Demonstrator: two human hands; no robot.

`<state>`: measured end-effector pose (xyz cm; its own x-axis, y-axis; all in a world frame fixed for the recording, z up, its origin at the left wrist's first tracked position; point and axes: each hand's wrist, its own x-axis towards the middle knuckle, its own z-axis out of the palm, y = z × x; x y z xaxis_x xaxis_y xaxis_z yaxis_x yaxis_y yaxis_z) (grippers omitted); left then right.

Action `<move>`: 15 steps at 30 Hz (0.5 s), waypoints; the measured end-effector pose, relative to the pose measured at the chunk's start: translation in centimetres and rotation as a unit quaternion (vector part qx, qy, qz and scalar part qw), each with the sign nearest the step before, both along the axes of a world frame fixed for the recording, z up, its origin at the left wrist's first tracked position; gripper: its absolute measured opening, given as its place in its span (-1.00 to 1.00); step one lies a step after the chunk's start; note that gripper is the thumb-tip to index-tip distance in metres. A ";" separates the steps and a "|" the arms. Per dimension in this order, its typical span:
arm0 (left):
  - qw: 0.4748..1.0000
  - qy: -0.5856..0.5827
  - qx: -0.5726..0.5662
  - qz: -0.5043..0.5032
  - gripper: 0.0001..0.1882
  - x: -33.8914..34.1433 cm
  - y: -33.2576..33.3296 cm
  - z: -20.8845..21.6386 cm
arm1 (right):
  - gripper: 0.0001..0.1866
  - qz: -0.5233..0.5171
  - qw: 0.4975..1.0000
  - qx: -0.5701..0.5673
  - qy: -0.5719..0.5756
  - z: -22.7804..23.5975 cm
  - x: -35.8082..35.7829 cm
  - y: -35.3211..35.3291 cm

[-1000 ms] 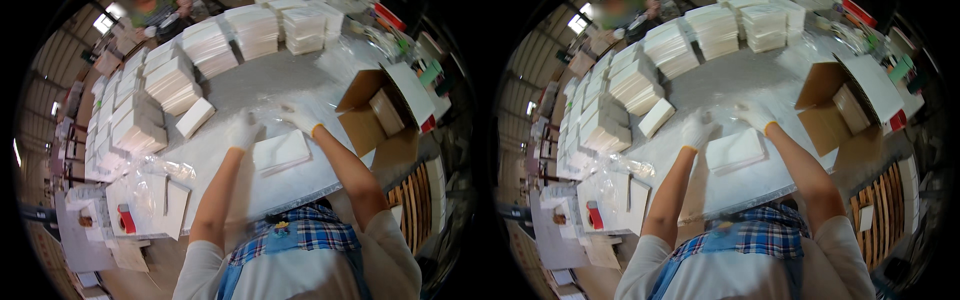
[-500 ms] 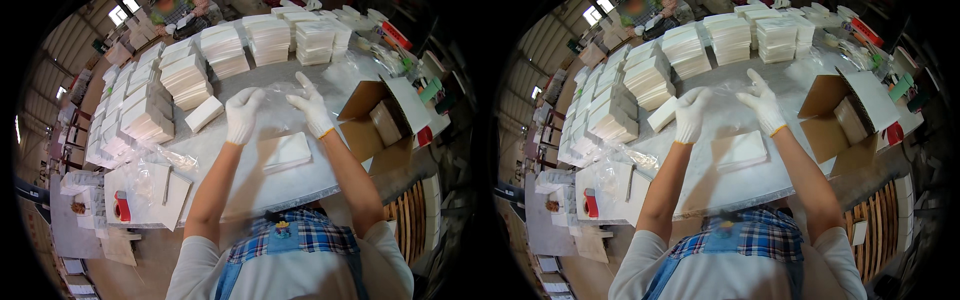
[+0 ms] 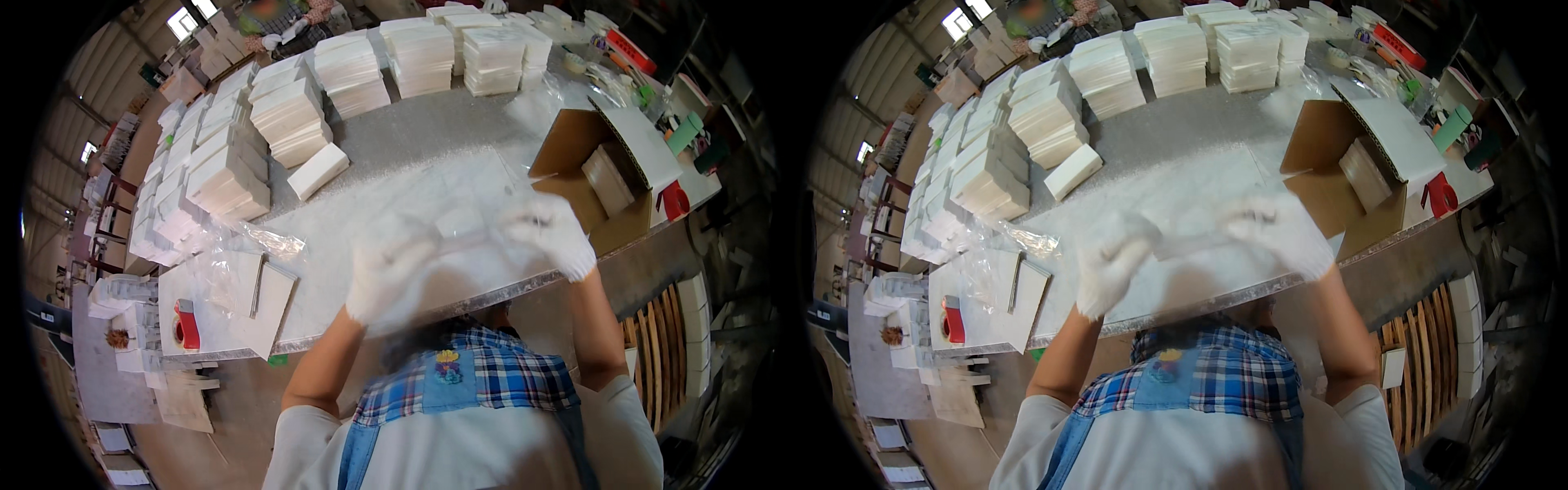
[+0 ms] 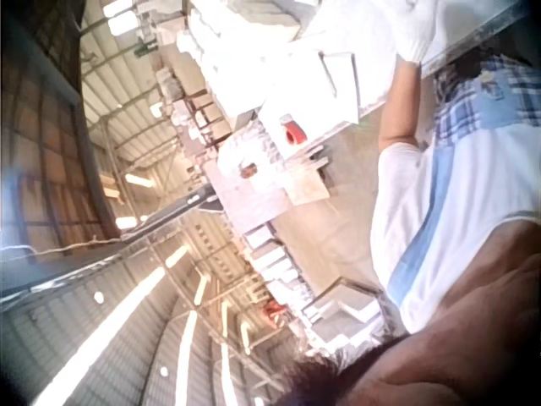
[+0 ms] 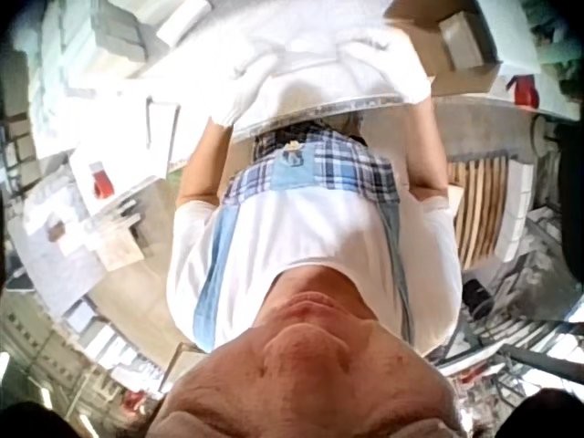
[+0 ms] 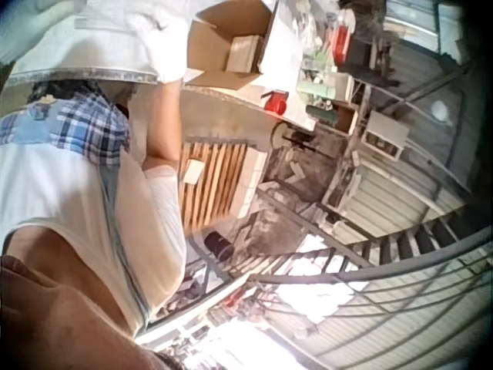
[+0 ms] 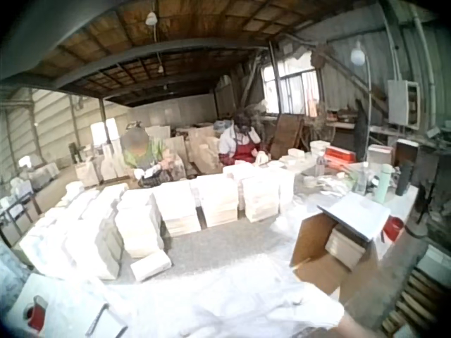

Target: The person repeatedly picks up white rectangular blocks, wraps each one in a clear plastic sheet, and places the wrapped units into a cardboard box. The process is continuous and repetitive, with the person handling the blocks one at a time.

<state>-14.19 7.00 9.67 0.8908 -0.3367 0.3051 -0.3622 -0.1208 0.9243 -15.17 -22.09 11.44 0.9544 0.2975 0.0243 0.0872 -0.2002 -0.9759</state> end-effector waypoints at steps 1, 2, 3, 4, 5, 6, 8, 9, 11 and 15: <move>0.995 -0.083 0.044 -0.025 -0.88 -0.9 0.4 -0.8 | -0.73 0.033 0.999 -0.016 0.031 0.1 -1.5 -0.1; 0.981 -0.165 0.089 -0.051 -0.86 -1.7 0.9 -2.0 | -0.74 0.067 0.995 -0.032 0.061 -0.1 -2.9 -0.2; 0.957 -0.247 0.129 -0.080 -0.83 -2.3 1.1 -2.8 | -0.74 0.073 0.994 -0.059 0.051 -1.0 -4.4 -0.3; 0.951 -0.253 0.157 -0.086 -0.80 -3.1 1.0 -3.3 | -0.75 0.081 0.992 -0.086 0.042 -2.4 -5.7 -0.4; 0.943 -0.260 0.186 -0.091 -0.77 -4.0 0.8 -3.8 | -0.76 0.089 0.989 -0.113 0.033 -3.5 -6.7 -0.4; 0.935 -0.264 0.215 -0.095 -0.75 -4.7 0.7 -4.3 | -0.77 0.101 0.984 -0.136 0.056 -4.0 -7.4 -0.1; 0.907 -0.299 0.278 -0.103 -0.77 -5.3 0.9 -6.0 | -0.76 0.088 0.978 -0.187 0.006 -5.8 -8.8 0.7; 0.900 -0.312 0.286 -0.102 -0.78 -5.5 0.8 -6.5 | -0.75 0.066 0.974 -0.215 -0.013 -6.9 -9.5 1.1; 0.885 -0.316 0.322 -0.112 -0.80 -6.0 1.1 -8.2 | -0.75 0.051 0.969 -0.241 -0.002 -8.9 -10.1 1.7; 0.848 -0.303 0.411 -0.141 -0.80 -6.4 1.8 -12.0 | -0.71 0.030 0.965 -0.260 0.024 -13.3 -10.5 2.9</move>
<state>-20.62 8.85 -2.34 0.5026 -0.8313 0.2375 -0.8626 -0.4636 0.2027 -25.70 -19.14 -1.86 0.9314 0.3123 -0.1869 0.0711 -0.6597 -0.7481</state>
